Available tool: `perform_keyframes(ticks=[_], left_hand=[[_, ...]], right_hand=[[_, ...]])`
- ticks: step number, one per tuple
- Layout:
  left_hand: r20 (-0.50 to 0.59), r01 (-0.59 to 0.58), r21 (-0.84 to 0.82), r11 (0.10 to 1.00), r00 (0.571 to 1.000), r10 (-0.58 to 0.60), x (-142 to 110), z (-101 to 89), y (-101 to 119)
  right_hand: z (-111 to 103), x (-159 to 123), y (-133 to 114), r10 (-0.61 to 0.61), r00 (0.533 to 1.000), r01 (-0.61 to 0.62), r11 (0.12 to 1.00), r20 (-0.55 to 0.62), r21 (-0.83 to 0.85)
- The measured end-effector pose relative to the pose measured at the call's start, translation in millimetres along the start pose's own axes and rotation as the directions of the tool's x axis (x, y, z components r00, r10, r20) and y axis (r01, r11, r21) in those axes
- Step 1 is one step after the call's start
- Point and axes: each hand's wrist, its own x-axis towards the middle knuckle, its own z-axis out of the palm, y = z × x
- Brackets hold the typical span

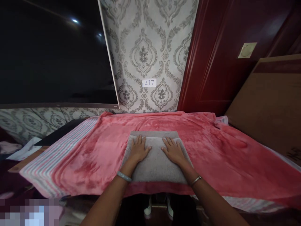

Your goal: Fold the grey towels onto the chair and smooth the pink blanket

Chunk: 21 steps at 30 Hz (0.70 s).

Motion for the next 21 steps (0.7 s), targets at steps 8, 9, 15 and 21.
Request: perform_keyframes(ticks=[8, 9, 15, 21], left_hand=[[0.031, 0.113, 0.079, 0.99, 0.993, -0.116, 2, -11.5, -23], [0.026, 0.118, 0.101, 0.988, 0.992, -0.122, 2, -10.6, -23], [0.022, 0.163, 0.134, 0.977, 0.986, -0.167, -1, -5.2, -20], [-0.01, 0.17, 0.139, 0.976, 0.985, -0.17, 0, -0.9, -22]], right_hand=[[-22, 16, -3, 0.029, 0.992, -0.031, 0.999, 0.121, 0.018], [-26, 21, -4, 0.034, 0.993, -0.036, 0.999, 0.115, 0.017], [-20, 48, -3, 0.048, 0.999, -0.048, 0.999, 0.001, 0.021], [-4, 51, 5, 0.052, 0.999, -0.051, 0.997, -0.01, 0.053]])
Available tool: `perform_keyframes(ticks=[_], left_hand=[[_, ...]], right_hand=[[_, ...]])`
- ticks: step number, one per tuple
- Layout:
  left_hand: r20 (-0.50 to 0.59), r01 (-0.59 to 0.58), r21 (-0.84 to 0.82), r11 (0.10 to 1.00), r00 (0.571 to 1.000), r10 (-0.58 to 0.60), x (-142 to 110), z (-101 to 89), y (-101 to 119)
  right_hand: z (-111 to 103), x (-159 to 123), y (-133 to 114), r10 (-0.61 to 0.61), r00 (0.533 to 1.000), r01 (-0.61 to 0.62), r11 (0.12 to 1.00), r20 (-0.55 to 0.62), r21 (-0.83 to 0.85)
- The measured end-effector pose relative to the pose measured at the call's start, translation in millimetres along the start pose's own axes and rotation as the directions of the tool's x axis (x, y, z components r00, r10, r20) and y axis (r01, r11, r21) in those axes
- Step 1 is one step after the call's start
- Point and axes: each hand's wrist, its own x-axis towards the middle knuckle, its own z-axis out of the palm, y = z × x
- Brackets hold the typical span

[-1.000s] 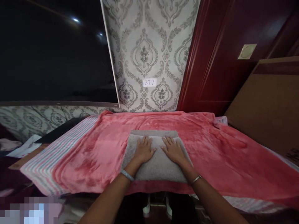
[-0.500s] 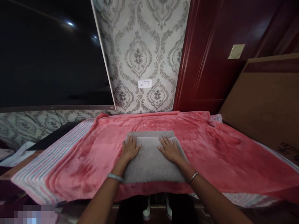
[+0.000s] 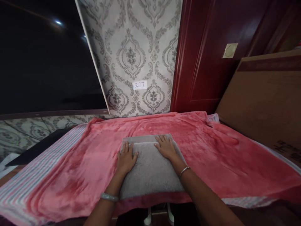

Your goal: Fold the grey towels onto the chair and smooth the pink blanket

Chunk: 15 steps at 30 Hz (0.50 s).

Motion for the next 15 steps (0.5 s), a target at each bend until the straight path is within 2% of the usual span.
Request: perform_keyframes(ticks=[11, 13, 15], left_hand=[[-0.073, 0.037, -0.061, 0.997, 0.996, -0.042, -1, 4.3, -4], [-0.101, 0.047, -0.07, 0.996, 0.993, -0.053, -1, 6.2, -5], [-0.144, 0.053, -0.081, 0.995, 0.988, -0.064, 0, 7.9, -7]], right_hand=[[-4, 0, 7, -0.022, 1.0, 0.022, 0.999, 0.0, -0.026], [-4, -1, 17, 0.03, 0.999, -0.029, 0.999, -0.032, 0.027], [-4, -3, 32, 0.136, 0.986, -0.12, 0.98, -0.095, 0.16]])
